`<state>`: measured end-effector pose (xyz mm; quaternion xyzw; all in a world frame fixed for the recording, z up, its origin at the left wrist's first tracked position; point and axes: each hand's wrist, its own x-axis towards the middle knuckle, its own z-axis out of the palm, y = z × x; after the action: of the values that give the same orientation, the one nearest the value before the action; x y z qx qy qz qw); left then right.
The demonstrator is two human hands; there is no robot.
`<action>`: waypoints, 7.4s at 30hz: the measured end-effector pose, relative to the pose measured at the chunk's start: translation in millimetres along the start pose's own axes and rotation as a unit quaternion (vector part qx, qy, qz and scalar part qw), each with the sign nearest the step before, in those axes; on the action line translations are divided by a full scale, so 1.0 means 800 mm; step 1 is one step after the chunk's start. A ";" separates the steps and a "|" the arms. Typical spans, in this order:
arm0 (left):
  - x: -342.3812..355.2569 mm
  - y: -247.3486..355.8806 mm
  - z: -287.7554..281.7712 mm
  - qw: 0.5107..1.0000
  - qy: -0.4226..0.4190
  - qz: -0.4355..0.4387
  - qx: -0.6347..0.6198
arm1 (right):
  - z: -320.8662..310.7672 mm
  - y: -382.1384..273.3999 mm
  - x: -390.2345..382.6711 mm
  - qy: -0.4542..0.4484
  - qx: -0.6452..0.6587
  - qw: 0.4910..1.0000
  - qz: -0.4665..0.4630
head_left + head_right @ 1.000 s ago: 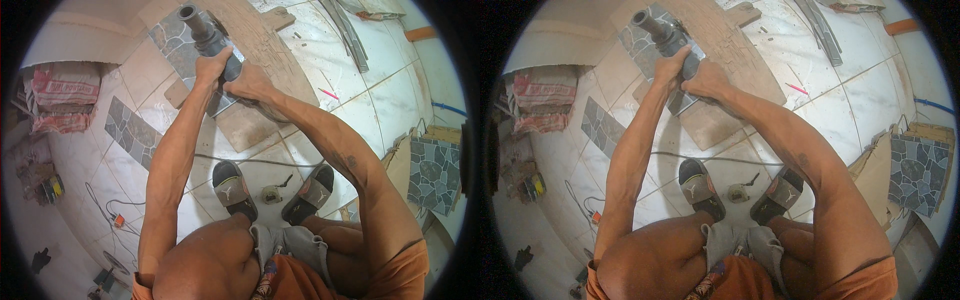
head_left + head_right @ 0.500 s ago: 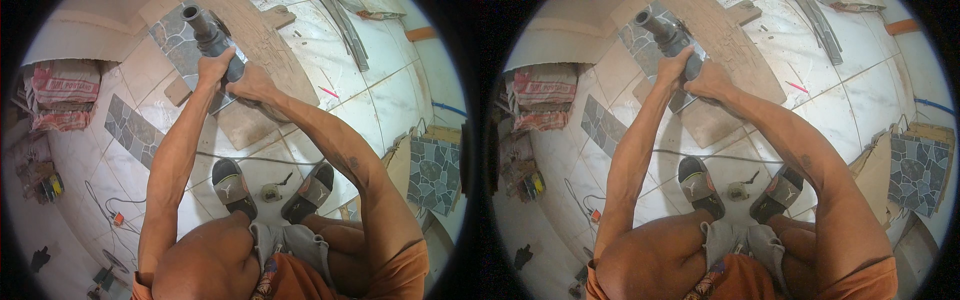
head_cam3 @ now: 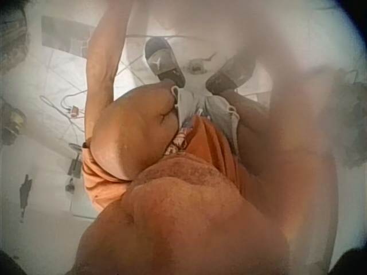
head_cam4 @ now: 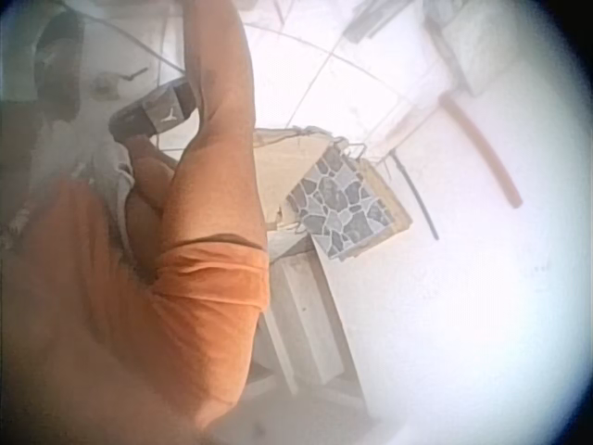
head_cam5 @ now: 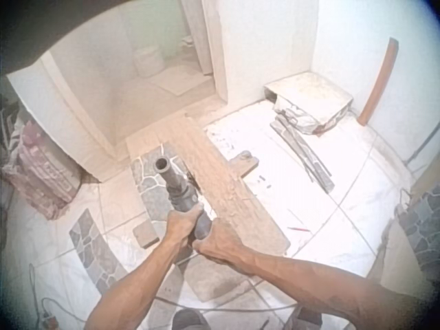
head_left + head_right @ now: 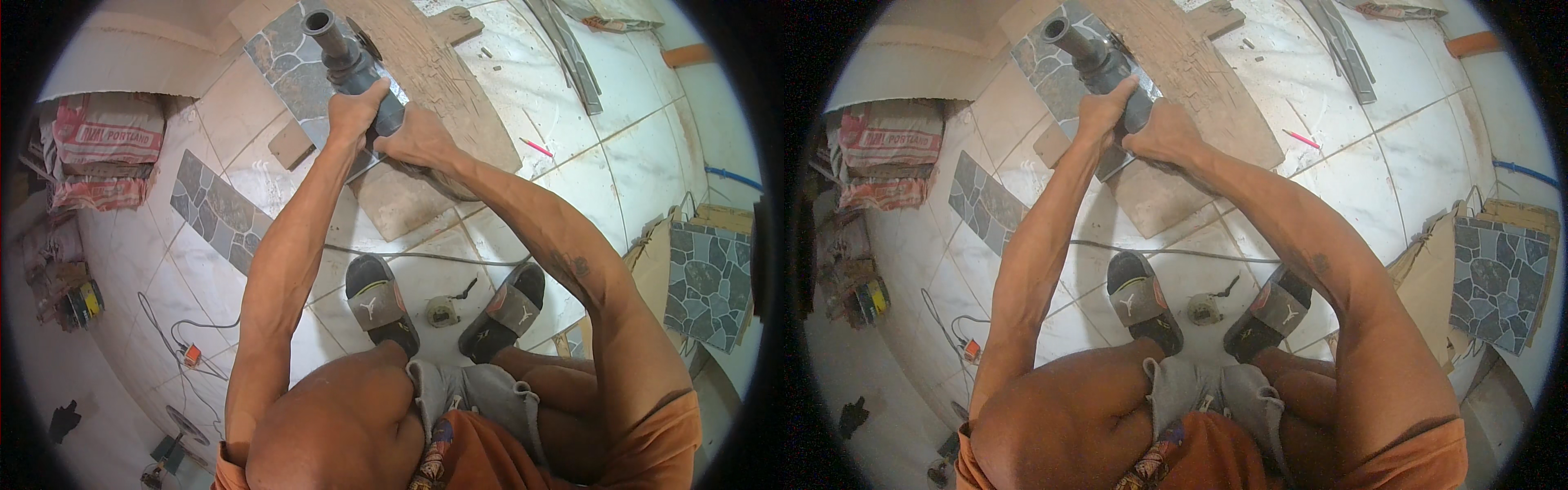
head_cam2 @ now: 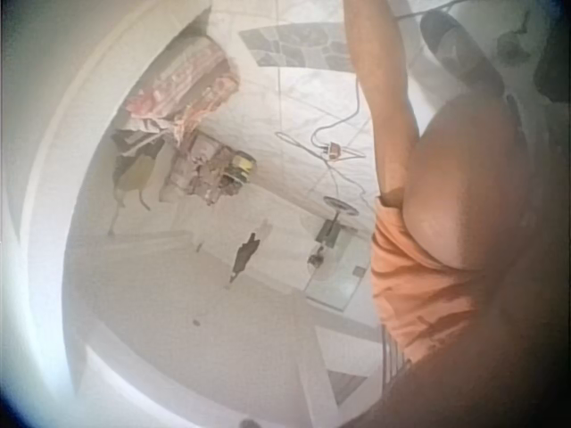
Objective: The person uses an angle grinder to cut and shape ceramic tiles, using a tape measure for accuracy.
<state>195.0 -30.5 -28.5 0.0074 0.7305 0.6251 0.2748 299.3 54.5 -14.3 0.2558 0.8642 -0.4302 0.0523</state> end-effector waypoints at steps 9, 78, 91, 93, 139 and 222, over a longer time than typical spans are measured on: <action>-0.004 -0.011 0.003 1.000 -0.008 0.016 -0.001 | 0.001 0.008 -0.010 0.016 0.004 1.000 -0.008; -0.091 -0.020 0.026 0.999 -0.041 0.026 -0.012 | -0.024 0.027 -0.098 -0.043 0.045 0.997 0.041; -0.044 0.056 0.069 0.970 -0.134 0.025 -0.200 | -0.116 0.006 -0.041 -0.063 0.192 0.979 -0.035; -0.039 0.056 0.083 0.979 -0.122 0.104 -0.124 | -0.128 0.001 -0.039 -0.058 0.153 0.986 0.026; -0.282 -0.180 -0.010 0.620 -0.446 0.410 0.499 | -0.243 0.207 0.219 0.230 -0.279 0.931 0.042; 0.244 0.133 -0.274 0.916 -0.041 0.005 0.399 | 0.025 -0.097 0.367 0.266 -0.032 0.962 -0.062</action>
<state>-95.9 -137.3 7.3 0.1452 0.9075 0.2818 0.2755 5.5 116.8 -62.2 0.3048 0.8746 -0.3212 -0.1978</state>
